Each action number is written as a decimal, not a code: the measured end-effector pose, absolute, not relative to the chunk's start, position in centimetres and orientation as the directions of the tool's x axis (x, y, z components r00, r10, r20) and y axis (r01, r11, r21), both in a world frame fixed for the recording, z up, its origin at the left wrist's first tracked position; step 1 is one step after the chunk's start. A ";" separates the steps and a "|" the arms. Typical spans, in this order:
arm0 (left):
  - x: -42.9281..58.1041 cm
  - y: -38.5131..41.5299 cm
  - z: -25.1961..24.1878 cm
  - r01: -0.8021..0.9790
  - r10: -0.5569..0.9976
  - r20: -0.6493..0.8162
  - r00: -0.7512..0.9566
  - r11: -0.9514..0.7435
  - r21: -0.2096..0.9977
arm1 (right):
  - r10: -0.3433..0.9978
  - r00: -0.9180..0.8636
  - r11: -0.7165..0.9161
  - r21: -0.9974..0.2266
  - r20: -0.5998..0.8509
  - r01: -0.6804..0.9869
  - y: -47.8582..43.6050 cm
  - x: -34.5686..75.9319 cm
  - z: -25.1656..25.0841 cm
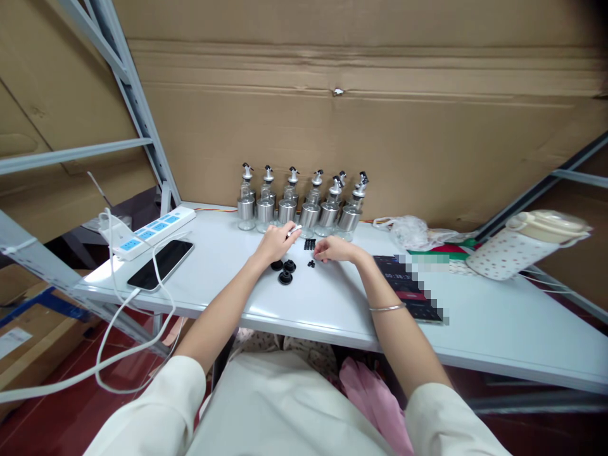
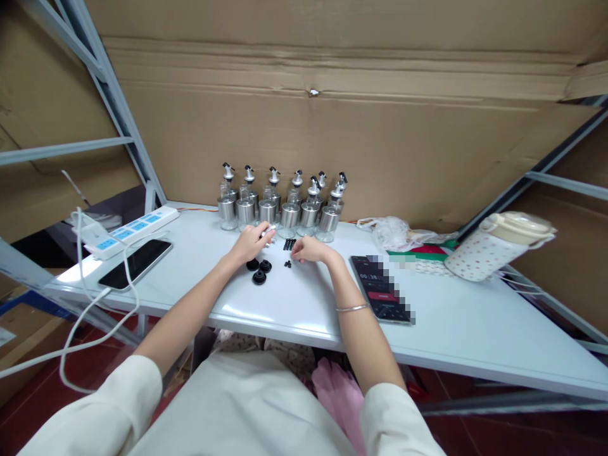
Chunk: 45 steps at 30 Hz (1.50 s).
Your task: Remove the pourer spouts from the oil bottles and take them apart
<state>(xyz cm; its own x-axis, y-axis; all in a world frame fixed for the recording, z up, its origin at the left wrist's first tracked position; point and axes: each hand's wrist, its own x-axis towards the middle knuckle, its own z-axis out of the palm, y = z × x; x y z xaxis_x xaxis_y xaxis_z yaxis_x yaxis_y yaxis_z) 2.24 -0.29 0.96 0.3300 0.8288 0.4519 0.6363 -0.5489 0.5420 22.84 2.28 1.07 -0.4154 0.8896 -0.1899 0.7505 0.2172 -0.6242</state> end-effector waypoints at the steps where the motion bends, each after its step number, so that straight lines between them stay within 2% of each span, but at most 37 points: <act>1: 2.2 -0.3 1.0 0.635 0.829 0.451 0.330 -0.549 0.544 | 0.890 -0.413 0.216 -0.621 -0.193 0.754 2.2 22.8 1.1; 7: 2.2 -0.3 1.0 0.632 0.829 0.448 0.334 -0.549 0.547 | 0.880 -0.412 0.165 -0.659 -0.238 0.734 2.1 22.6 1.0; 25: 2.2 -0.2 0.9 0.627 0.822 0.458 0.340 -0.561 0.541 | 0.835 -0.420 0.091 -0.662 -0.357 0.744 1.2 21.6 1.5; 45: 2.2 -0.3 0.8 0.628 0.828 0.444 0.344 -0.554 0.547 | 0.794 -0.462 0.057 -0.708 -0.396 0.704 1.1 21.5 1.4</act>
<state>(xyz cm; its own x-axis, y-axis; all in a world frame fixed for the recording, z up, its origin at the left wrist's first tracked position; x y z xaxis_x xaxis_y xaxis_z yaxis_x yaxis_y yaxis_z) 2.21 -0.27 0.81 0.3437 0.8276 0.4437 0.6280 -0.5539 0.5466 21.51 1.09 1.45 -0.4619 0.7937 -0.3959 0.7044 0.0570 -0.7075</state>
